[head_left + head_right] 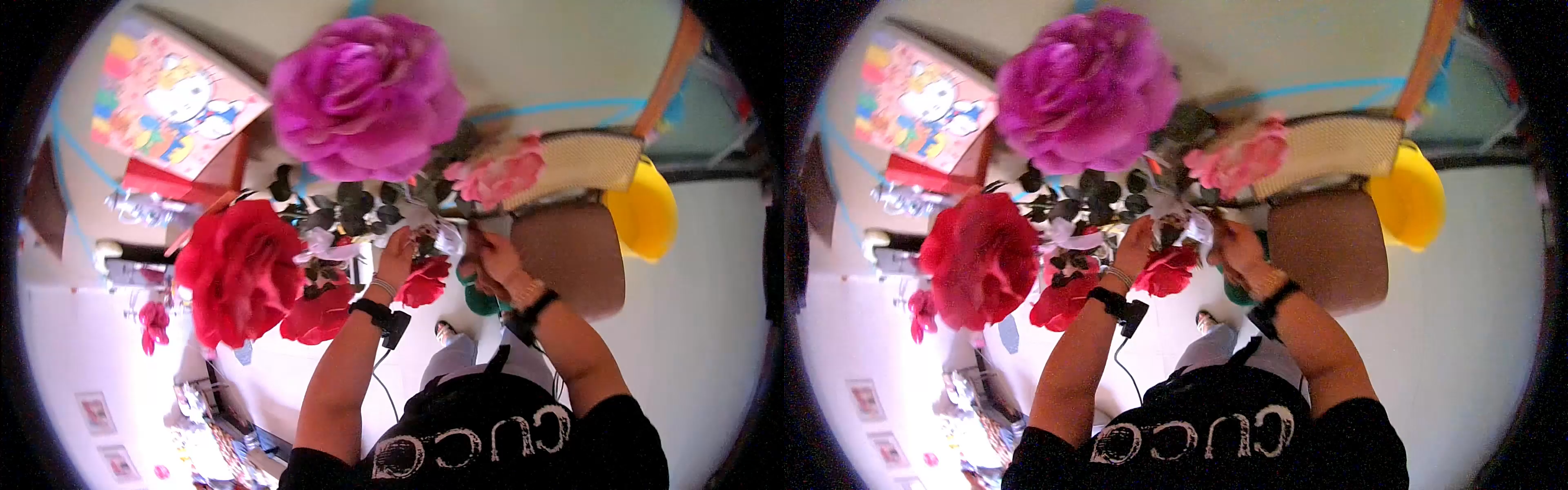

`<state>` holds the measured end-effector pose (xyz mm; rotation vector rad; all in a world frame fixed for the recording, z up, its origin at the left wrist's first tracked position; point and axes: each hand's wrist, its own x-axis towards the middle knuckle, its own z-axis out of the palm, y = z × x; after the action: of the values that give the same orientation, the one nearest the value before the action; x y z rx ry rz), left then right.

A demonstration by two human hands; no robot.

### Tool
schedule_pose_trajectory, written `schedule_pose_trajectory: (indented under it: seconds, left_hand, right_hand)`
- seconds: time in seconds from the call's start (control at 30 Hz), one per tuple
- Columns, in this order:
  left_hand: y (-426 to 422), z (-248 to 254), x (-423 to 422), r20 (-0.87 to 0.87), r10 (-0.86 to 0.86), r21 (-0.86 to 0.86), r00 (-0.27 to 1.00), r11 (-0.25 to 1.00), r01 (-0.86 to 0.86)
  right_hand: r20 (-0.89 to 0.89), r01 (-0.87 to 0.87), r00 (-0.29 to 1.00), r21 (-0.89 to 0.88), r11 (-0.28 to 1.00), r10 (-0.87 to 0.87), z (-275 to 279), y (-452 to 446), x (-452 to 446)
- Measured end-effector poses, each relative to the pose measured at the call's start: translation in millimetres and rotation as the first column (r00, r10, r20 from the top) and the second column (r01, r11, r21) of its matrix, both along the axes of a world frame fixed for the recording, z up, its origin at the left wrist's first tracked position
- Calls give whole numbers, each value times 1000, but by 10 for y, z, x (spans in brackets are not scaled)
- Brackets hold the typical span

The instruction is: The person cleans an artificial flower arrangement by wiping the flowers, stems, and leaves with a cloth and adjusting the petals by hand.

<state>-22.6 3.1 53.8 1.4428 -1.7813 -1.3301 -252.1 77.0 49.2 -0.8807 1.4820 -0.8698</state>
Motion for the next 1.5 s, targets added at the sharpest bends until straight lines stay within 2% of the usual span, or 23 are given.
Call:
schedule_pose_trajectory:
  seconds: [0.03, 0.07, 0.1, 0.13, 0.17, 0.27, 0.33, 0.4, 0.47, 0.57, 0.63, 0.67, 0.77, 0.8, 0.87, 1.0, 1.1, 1.13, 1.23, 1.3, 1.33, 1.4, 1.5]
  left_hand:
    - [-9, 65, 29, -15, 28, -33, 1000, 999, -28]
    - [-41, 221, 29, 76, 57, -96, 996, 994, -50]
    - [-34, 291, 82, 72, 82, -116, 994, 991, -73]
    - [-90, 340, 135, 54, 134, -248, 990, 962, -116]
    - [-172, 387, 172, 29, 179, -379, 983, 912, -155]
    - [-390, 601, 230, -97, 301, -488, 949, 816, -309]
    - [-532, 650, 276, -161, 395, -501, 904, 756, -420]
    - [-690, 740, 323, -81, 493, -504, 866, 729, -463]
    - [-798, 732, 245, 7, 498, -520, 867, 743, -422]
    - [-1115, 656, 444, 154, 445, -513, 882, 799, -313]
    - [-1231, 802, 484, 427, 213, -314, 879, 946, -76]
    - [-1215, 823, 453, 445, 275, -400, 852, 912, -85]
    - [-1145, 990, 348, 510, 292, -314, 809, 939, -142]
    - [-1303, 658, 542, 397, 370, -335, 840, 910, -243]
    - [-1271, 724, 513, 444, 348, -368, 826, 911, -187]
    - [-1134, 863, 470, 391, 324, -495, 861, 863, -100]
    - [-1189, 782, 548, 328, 353, -554, 876, 823, -124]
    - [-1229, 694, 631, 332, 354, -554, 874, 823, -124]
    - [-1311, 478, 780, 213, 269, -464, 939, 874, -145]
    - [-1346, 408, 823, 38, 202, -240, 979, 953, -187]
    - [-1263, 549, 707, 37, 201, -241, 979, 953, -186]
    - [-1009, 954, 381, -171, 480, 163, 860, 875, -456]
    - [-1170, 737, 683, -139, 410, 290, 901, 887, -359]
  right_hand:
    - [-110, 112, 986, -147, 983, -129, -427, 107, -93]
    - [-27, 224, 973, -134, 965, -230, -575, 219, -280]
    - [268, 388, 904, -178, 904, -335, -896, 389, -497]
    - [483, 529, 738, 20, 848, -472, -250, 530, -639]
    - [701, 582, 536, 95, 807, -470, -181, 623, -824]
    - [674, 530, 601, 66, 846, -429, -355, 718, -1166]
    - [252, 318, 918, -4, 948, -307, -450, 591, -928]
    - [51, 118, 993, -165, 979, -111, -233, 417, -550]
    - [298, 83, 954, -207, 975, -18, 53, 260, -366]
    - [377, 109, 926, -279, 954, 4, 164, -69, 30]
    - [382, 96, 923, -333, 938, 41, 301, -228, 271]
    - [366, 58, 926, -392, 918, 98, 379, -322, 376]
    - [272, -20, 953, -383, 923, 133, 669, -558, 683]
    - [279, -14, 952, -375, 927, 127, 665, -643, 782]
    - [136, -38, 985, -446, 894, 110, 570, -831, 971]
    - [232, 52, 973, -226, 973, 2, 520, -1048, 1259]
    - [229, 168, 969, -343, 924, -91, 355, -1174, 1586]
    - [290, 165, 954, -293, 942, -77, 619, -1092, 1541]
    - [139, 201, 978, -463, 863, -154, 722, -1146, 1693]
    - [167, 155, 982, -442, 884, -89, 708, -1147, 1762]
    - [112, 161, 986, -466, 870, -122, 597, -1194, 1881]
    - [66, 140, 990, -454, 880, -124, 578, -1217, 1925]
    - [101, 225, 974, -481, 847, -202, 614, -1258, 1924]
